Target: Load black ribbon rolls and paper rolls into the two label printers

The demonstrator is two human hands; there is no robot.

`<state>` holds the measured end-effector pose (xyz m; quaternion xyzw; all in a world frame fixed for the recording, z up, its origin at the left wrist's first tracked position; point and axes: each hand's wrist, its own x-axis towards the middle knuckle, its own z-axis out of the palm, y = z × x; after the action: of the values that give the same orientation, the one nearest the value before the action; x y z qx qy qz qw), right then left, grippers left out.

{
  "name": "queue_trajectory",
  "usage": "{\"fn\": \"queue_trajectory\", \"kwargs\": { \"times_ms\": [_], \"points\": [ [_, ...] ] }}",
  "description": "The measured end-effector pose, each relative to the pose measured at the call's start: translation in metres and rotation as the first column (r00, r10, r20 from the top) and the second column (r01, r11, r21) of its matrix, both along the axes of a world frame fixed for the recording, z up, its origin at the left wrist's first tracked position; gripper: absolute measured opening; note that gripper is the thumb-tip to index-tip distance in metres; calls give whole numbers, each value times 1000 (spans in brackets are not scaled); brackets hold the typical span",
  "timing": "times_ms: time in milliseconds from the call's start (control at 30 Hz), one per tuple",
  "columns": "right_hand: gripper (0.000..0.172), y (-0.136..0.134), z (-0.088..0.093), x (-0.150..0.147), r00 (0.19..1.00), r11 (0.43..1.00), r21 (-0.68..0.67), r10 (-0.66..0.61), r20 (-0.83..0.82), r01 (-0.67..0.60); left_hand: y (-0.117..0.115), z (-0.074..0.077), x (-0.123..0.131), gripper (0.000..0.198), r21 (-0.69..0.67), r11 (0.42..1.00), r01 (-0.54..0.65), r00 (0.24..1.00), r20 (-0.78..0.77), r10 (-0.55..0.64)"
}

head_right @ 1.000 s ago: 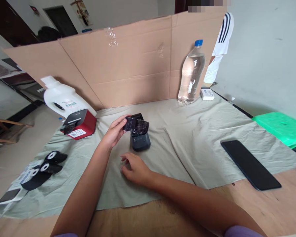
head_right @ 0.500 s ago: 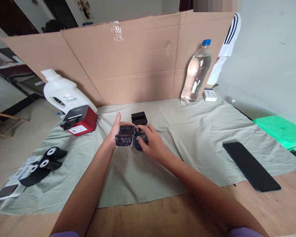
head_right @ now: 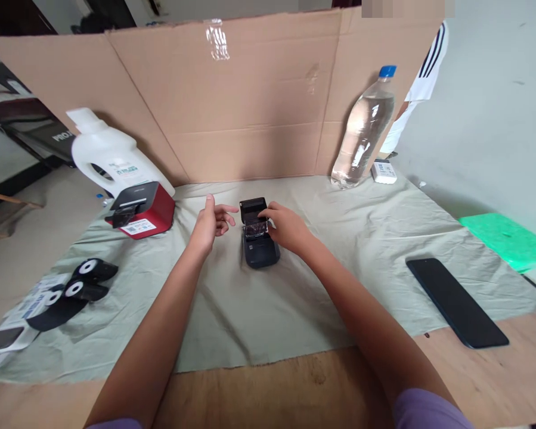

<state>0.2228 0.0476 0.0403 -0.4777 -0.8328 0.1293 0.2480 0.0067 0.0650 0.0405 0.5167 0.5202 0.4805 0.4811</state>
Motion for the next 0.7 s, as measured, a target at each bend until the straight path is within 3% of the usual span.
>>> {"fn": "queue_trajectory", "kwargs": {
  "times_ms": [133, 267, 400, 567, 700],
  "points": [
    [42, 7, 3, -9, 975, 994, -109, -1, 224, 26, 2, -6, -3, 70, 4, 1000, 9, 999, -54, -9],
    [34, 3, 8, -15, 939, 990, -105, -50, 340, 91, 5, -18, -2, 54, 63, 997, 39, 987, -157, -29],
    [31, 1, 7, -24, 905, 981, -87, -123, 407, 173, 5, -29, -2, 34, 148, 967, 207, 935, -321, -151],
    [42, 8, -2, -25, 949, 956, -186, -173, 263, 226, 6, -40, -1, 22, 118, 949, 293, 830, -525, -191],
    [32, 8, 12, -11, 981, 961, -240, -95, 168, 135, 7, -40, -2, 25, 132, 932, 339, 803, -557, -213]
  ]
}}
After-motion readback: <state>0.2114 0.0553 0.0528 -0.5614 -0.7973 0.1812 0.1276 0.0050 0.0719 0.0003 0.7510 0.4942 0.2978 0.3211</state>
